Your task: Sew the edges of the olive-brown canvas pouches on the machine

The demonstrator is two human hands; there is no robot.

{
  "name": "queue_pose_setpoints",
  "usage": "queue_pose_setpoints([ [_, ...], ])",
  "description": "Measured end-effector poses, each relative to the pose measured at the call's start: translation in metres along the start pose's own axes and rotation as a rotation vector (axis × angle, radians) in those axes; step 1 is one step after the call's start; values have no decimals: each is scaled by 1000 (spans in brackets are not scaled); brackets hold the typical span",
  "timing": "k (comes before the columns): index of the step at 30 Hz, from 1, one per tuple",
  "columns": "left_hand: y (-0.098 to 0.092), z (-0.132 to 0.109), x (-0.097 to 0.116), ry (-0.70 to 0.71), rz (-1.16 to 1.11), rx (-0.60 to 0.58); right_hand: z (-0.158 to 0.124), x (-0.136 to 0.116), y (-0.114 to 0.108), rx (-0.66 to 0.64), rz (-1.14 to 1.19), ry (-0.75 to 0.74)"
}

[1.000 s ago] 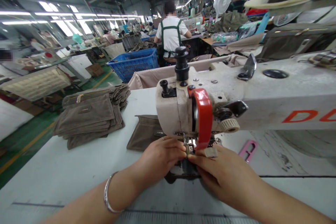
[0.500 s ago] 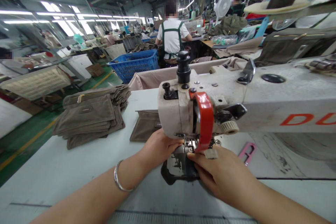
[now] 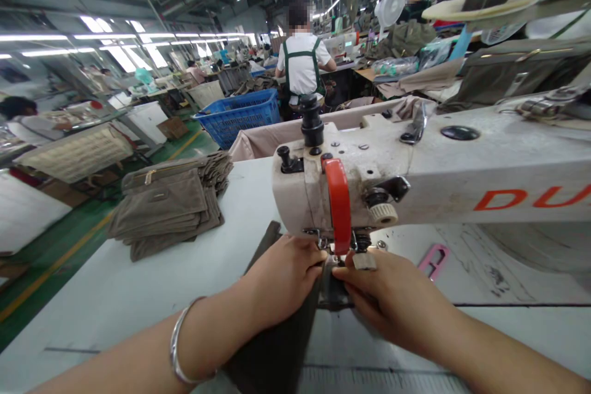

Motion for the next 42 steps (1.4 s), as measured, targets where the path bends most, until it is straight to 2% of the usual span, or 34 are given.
queue_pose_setpoints([
  [4, 6, -5, -1, -59, -29, -70, 0, 0, 3, -55, 24, 1],
  [6, 9, -9, -5, -60, -43, -62, 0, -1, 5, -79, 22, -14],
  [12, 9, -31, -13, -88, -80, 153, 1, -7, 5, -82, -30, -86],
  [15, 10, -38, -13, -119, -132, 189, 3, -9, 3, -63, -33, -83],
  [22, 9, -37, -12, -163, -182, 180, 4, -6, 4, -46, -6, -4],
  [28, 13, -37, -16, -179, -185, 159, 1, -8, 5, -68, -16, -57],
  [32, 16, -37, -16, -175, -154, 154, 3, -10, 6, -86, -39, -29],
  [38, 21, -36, -3, -72, -11, 101, 5, -17, 9, -107, -114, -22],
  [42, 20, -34, -3, -31, 87, 95, 4, -16, 13, -102, -126, 6],
])
Point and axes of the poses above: each hand's wrist, its own z-axis towards the middle knuckle, its own y-axis out of the palm, x = y × z, the point moved 9 cm from there along z, towards the middle knuckle, and after that the axes turned 5 degrees about -z, right-handed, at the moved point
